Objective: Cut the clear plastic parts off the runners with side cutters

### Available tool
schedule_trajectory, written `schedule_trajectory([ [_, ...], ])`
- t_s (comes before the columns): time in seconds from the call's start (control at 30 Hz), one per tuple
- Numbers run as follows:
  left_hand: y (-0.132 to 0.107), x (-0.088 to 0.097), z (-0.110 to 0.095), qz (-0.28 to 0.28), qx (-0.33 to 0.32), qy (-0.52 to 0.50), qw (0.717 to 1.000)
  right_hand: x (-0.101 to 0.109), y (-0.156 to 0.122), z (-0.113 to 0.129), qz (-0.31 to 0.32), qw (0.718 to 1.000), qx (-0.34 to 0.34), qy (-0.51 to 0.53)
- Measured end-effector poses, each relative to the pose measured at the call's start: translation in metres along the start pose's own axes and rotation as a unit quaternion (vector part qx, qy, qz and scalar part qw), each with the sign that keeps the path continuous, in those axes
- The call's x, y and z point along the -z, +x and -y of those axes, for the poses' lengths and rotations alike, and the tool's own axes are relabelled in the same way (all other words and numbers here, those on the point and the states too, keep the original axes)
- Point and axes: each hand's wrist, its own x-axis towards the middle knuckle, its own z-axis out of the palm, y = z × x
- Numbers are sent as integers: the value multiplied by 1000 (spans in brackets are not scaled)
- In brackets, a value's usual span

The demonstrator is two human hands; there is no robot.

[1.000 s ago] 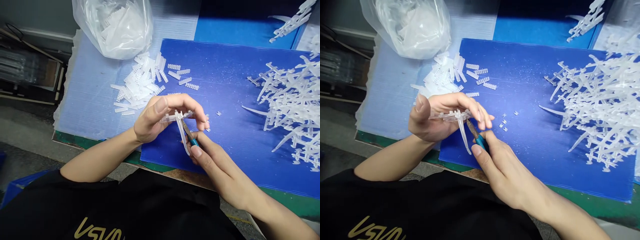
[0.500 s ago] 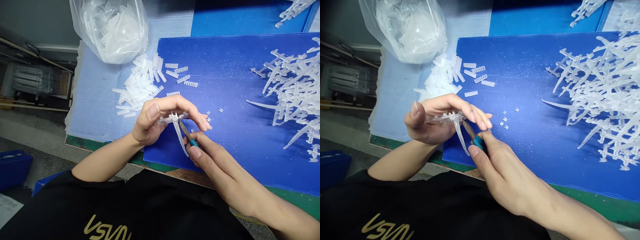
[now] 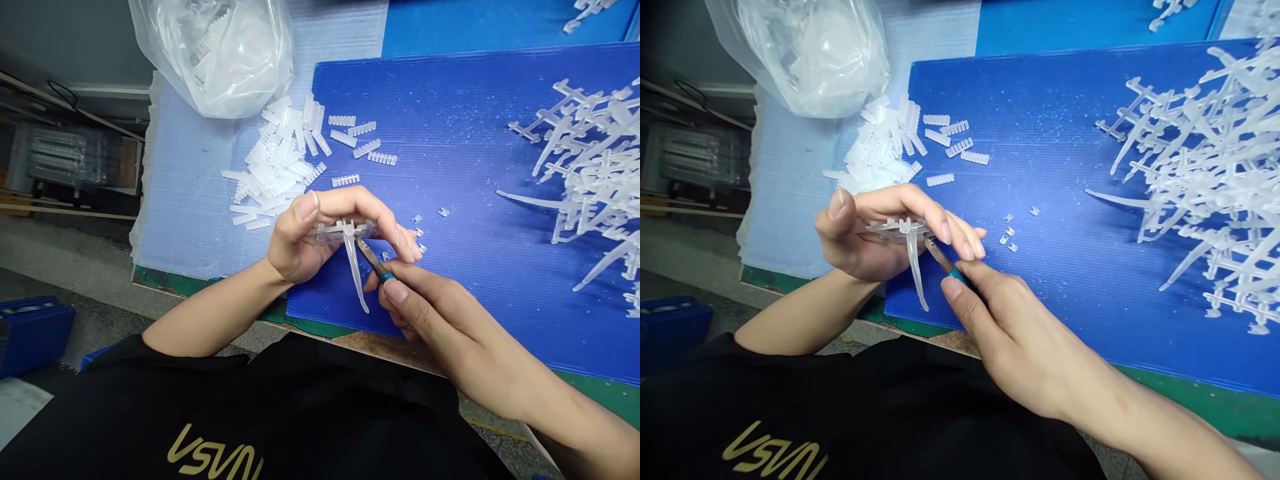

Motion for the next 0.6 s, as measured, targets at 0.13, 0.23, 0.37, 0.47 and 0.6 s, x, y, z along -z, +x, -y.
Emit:
schedule_trajectory([
  [0.13,6,1,15,-18,-18,-8,1000,-1,7,-7,-34,999,13,-20],
  [0.23,11,4,24,-49,-3,19,999,1,12,-13,-60,998,1,-14],
  [0.37,14,9,28,-55,-10,54,997,9,11,-13,-65,998,-7,-24],
  [0.47,15,12,26,-36,-54,50,997,14,7,-9,-66,997,7,-27],
  [0.6,13,13,21,-34,-45,56,997,14,2,-5,-46,999,12,2],
])
